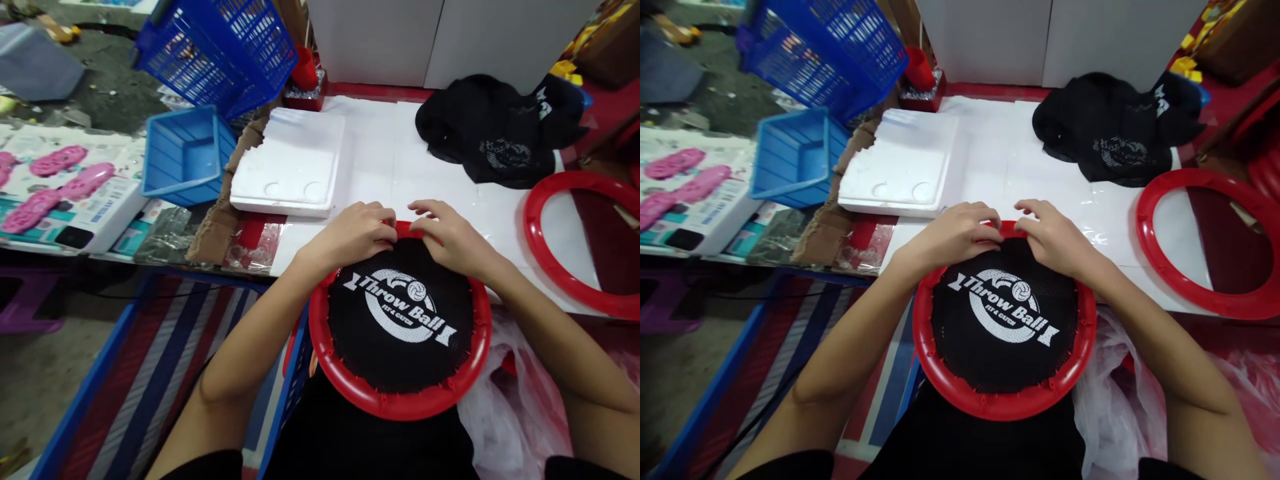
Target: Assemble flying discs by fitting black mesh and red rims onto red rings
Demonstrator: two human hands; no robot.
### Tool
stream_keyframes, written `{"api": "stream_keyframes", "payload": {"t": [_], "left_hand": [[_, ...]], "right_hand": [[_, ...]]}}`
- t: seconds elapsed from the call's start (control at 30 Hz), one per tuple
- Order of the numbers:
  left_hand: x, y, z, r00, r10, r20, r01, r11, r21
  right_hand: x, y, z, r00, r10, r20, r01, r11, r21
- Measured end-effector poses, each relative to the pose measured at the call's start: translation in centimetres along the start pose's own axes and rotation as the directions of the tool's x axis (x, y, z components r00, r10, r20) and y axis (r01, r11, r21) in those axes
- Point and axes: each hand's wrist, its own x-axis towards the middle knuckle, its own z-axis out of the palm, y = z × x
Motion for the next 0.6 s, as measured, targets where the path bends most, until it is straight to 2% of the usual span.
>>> {"api": "stream_keyframes", "payload": {"t": [0.07,0.13,0.27,0.33,0.43,0.53,0.6], "left_hand": [[-0.4,0.8,-0.3,0.998,0.035,0.061,-0.042,0.992,0.121],[-0.8,1.5,-0.4,0.996,0.023,0.092,-0.04,0.981,0.192],[-1.1,2.1,0.0,0.993,-0.004,0.117,-0.023,0.972,0.236],[-1.0,2.0,0.4,0.995,-0.009,0.104,-0.005,0.991,0.131],[-0.7,1.4,0.9,0.998,-0.054,0.036,0.059,0.989,-0.134],[-0.5,0.6,1.3,0.985,-0.163,-0.047,0.134,0.919,-0.37],[-0.3,0.0,1.6,0.97,-0.237,-0.059,0.182,0.861,-0.475]], "right_hand": [[-0.5,0.0,0.4,0.991,-0.124,0.039,0.123,0.992,0.036],[-0.9,0.3,0.8,0.973,-0.195,0.122,0.189,0.98,0.058],[-0.9,0.5,0.7,0.961,-0.198,0.195,0.185,0.979,0.085],[-0.6,0.0,0.2,0.964,-0.165,0.211,0.147,0.984,0.099],[0.3,-0.9,-0.7,0.962,-0.102,0.255,0.074,0.99,0.117],[1.5,-1.1,-1.3,0.956,-0.021,0.293,-0.052,0.97,0.238],[2.2,-0.6,-1.5,0.95,0.051,0.307,-0.165,0.919,0.358]]}}
